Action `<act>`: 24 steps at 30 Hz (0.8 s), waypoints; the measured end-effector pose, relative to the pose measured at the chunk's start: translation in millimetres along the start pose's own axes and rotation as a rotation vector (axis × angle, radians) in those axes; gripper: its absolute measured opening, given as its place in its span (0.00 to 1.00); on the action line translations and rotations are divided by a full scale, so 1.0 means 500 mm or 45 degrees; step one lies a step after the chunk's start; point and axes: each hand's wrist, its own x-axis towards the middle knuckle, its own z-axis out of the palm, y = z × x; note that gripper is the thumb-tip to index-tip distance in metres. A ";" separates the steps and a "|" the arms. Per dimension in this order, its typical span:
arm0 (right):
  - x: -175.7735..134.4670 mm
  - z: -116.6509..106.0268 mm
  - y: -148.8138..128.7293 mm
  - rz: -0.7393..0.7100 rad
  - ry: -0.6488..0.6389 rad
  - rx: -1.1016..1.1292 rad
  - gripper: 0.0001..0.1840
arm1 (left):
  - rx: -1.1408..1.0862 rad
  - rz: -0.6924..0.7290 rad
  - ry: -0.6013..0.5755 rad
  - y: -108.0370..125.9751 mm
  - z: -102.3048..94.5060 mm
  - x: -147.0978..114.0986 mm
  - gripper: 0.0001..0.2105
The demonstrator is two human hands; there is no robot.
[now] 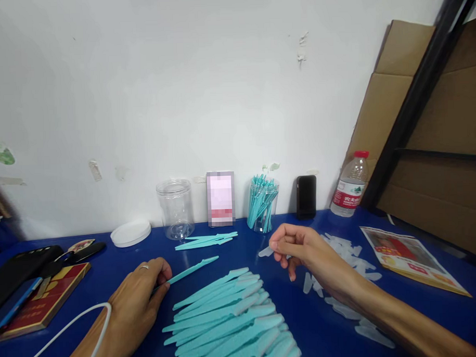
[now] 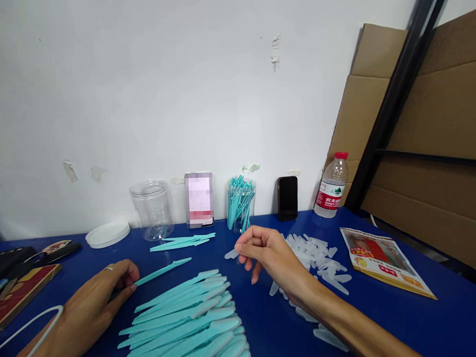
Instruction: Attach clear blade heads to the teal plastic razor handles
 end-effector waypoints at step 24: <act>-0.028 0.033 0.004 -0.057 -0.107 0.134 0.12 | -0.481 0.053 -0.051 0.108 -0.043 -0.044 0.04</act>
